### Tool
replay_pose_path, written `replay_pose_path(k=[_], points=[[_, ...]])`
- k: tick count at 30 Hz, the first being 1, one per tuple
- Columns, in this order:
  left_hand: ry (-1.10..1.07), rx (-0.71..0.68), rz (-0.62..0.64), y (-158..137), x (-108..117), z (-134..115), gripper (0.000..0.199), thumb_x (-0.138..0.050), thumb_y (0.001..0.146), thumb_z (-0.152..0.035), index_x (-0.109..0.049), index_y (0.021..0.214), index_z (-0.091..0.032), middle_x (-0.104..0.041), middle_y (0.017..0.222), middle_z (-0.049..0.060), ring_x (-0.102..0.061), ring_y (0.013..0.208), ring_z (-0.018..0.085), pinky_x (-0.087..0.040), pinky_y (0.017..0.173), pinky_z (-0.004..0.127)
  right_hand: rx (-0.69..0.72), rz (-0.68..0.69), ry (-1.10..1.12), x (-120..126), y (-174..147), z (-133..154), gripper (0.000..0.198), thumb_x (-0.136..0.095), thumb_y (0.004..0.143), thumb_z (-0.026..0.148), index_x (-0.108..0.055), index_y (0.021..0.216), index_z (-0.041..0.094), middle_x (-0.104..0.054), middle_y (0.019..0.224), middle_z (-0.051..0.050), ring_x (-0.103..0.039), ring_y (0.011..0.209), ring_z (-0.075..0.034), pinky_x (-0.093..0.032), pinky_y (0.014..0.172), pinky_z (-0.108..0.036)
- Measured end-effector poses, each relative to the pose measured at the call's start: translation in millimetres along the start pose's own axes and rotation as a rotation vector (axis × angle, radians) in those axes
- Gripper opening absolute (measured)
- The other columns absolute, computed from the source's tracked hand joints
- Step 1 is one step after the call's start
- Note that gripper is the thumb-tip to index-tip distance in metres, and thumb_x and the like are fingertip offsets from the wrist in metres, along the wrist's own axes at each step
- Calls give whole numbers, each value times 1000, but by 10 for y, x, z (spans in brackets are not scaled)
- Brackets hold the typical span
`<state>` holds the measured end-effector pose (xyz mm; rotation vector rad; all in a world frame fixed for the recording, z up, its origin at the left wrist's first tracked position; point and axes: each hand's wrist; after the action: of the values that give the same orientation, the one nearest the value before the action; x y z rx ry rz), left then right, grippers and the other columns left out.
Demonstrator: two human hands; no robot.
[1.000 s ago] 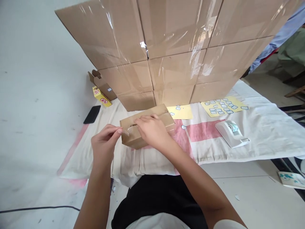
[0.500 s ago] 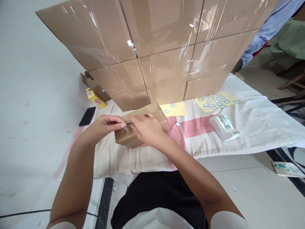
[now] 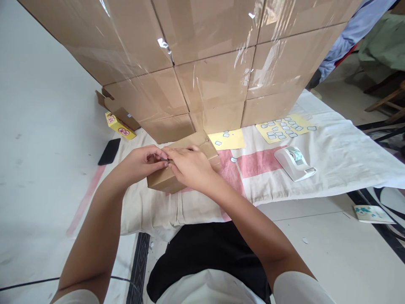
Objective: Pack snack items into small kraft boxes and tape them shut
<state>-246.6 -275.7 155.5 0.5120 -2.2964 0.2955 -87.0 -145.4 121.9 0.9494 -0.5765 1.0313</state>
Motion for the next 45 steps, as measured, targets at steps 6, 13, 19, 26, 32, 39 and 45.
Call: replay_pose_path(k=[6,13,19,26,32,39,45], points=[[211,-67,-66,-75,-5,-30,15,-69,84,-38,-67,90,-24,-67,94,1,-62,79,20,-44,69,34,-8,-4,-1,-20,-21,21,52,-45,103,18,-42,155,18,-71,132,-11,-65,120,-25,-40,107,-45],[235,-29,-84,-71,35,-17,40,-76,80,-52,-65,106,-24,-64,100,2,-60,83,22,-45,74,36,0,-85,-32,-10,-46,55,69,-45,99,15,-22,164,16,-54,152,-13,-51,138,-26,-42,109,-46],[148,-58,-159,-25,-47,34,19,-69,87,-42,-66,86,-23,-60,90,0,-55,78,17,-41,71,33,-22,-77,-60,-50,-18,31,68,-45,101,18,-21,165,20,-62,141,-13,-58,126,-28,-44,105,-48],[109,-68,-176,13,-115,59,25,-62,91,-40,-65,75,-21,-58,83,0,-53,73,16,-38,70,33,-51,-66,-54,-44,-4,41,67,-47,100,19,-24,164,16,-67,133,-13,-58,126,-28,-43,107,-47],[69,-38,-166,9,-91,42,30,-59,92,-42,-67,73,-21,-58,83,1,-53,71,16,-40,69,33,-60,-75,-51,-50,-10,49,70,-47,100,19,-22,165,19,-68,131,-12,-59,122,-29,-44,105,-49],[-29,-62,-38,22,-20,94,32,-61,91,-47,-71,73,-22,-58,85,1,-54,73,16,-40,67,31,-63,-68,-47,-63,-4,48,68,-47,101,19,-23,164,17,-69,130,-12,-57,125,-29,-43,107,-48],[71,-61,-105,20,-53,82,29,-55,96,-43,-67,80,-23,-60,85,1,-56,77,18,-40,71,32,-61,-89,-36,-85,-5,34,73,-49,100,19,-17,166,21,-72,127,-9,-59,122,-28,-44,105,-48]])
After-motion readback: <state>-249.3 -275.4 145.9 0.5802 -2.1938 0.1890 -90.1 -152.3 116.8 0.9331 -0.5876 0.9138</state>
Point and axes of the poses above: each hand's wrist, its own y-axis towards the middle knuckle, its own x-axis out of the back of the hand, z = x × y
